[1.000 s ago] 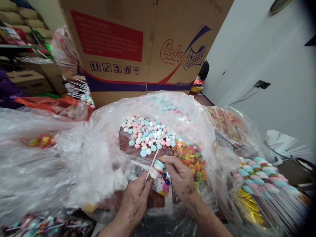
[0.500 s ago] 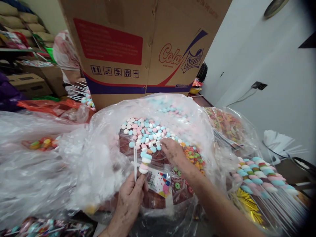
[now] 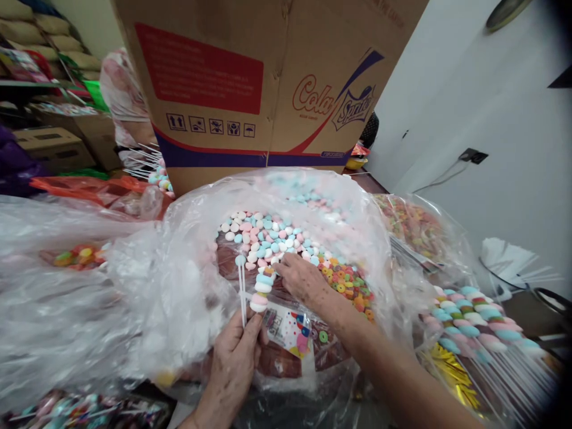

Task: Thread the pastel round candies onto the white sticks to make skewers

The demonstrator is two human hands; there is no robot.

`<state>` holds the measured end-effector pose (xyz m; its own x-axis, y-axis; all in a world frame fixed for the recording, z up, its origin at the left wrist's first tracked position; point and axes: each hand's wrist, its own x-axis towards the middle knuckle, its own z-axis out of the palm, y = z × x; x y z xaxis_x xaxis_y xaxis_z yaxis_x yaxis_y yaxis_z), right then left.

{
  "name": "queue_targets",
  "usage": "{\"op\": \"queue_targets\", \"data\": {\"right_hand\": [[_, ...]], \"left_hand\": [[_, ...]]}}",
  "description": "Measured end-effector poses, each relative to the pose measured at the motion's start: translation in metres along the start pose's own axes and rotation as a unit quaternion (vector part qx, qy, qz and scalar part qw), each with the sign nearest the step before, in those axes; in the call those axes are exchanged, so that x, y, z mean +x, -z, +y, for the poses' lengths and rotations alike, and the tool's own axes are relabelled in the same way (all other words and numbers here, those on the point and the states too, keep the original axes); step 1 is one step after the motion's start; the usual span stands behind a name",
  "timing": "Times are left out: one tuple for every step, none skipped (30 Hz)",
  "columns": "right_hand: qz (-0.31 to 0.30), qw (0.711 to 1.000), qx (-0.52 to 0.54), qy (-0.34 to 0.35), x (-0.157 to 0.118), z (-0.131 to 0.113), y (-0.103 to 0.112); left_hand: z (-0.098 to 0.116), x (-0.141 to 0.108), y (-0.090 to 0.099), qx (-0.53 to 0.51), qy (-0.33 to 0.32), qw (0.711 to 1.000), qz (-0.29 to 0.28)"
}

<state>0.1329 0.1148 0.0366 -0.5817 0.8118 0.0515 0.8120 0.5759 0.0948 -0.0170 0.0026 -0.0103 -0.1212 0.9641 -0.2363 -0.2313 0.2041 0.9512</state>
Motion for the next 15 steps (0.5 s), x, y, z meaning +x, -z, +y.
{"op": "queue_targets", "data": {"right_hand": [[0.008,1.000,-0.010,0.015,0.001,0.001,-0.003],[0.016,1.000,-0.018,0.019,0.000,0.002,-0.005],[0.024,0.999,-0.024,0.018,-0.001,0.003,-0.008],[0.031,0.999,-0.029,0.014,-0.004,0.005,-0.009],[0.037,0.999,-0.033,0.009,-0.009,0.006,-0.010],[0.040,0.999,-0.036,0.003,-0.014,0.007,-0.011],[0.041,0.998,-0.037,-0.003,-0.021,0.009,-0.011],[0.039,0.999,-0.037,-0.005,-0.028,0.010,-0.011],[0.038,0.999,-0.033,-0.005,-0.034,0.011,-0.010],[0.039,0.999,-0.024,-0.002,-0.041,0.013,-0.010],[0.045,0.999,-0.008,-0.001,-0.046,0.014,-0.009],[0.056,0.998,0.016,-0.006,-0.049,0.015,-0.008],[0.071,0.996,0.047,-0.019,-0.051,0.016,-0.007],[0.086,0.992,0.080,-0.039,-0.051,0.017,-0.006],[0.099,0.987,0.111,-0.060,-0.049,0.018,-0.005]], "left_hand": [[0.001,-0.001,0.000,0.001,0.000,1.000,0.000],[0.003,-0.001,-0.001,0.002,0.002,1.000,0.000],[0.004,-0.002,-0.001,0.001,0.004,1.000,0.000],[0.006,-0.002,-0.002,-0.001,0.006,1.000,0.000],[0.008,-0.002,-0.003,-0.002,0.009,1.000,0.000],[0.009,-0.002,-0.004,-0.001,0.012,1.000,0.003],[0.010,-0.002,-0.005,0.001,0.014,1.000,0.007],[0.010,-0.002,-0.005,0.003,0.016,1.000,0.010],[0.009,-0.002,-0.005,0.005,0.017,1.000,0.013],[0.008,-0.001,-0.005,0.009,0.017,1.000,0.015],[0.006,-0.001,-0.004,0.014,0.015,1.000,0.013],[0.003,-0.001,-0.002,0.019,0.011,1.000,0.008],[0.001,-0.002,-0.001,0.024,0.005,1.000,0.001],[-0.001,-0.002,0.000,0.029,-0.001,1.000,-0.005],[-0.002,-0.002,0.001,0.032,-0.005,0.999,-0.010]]}}
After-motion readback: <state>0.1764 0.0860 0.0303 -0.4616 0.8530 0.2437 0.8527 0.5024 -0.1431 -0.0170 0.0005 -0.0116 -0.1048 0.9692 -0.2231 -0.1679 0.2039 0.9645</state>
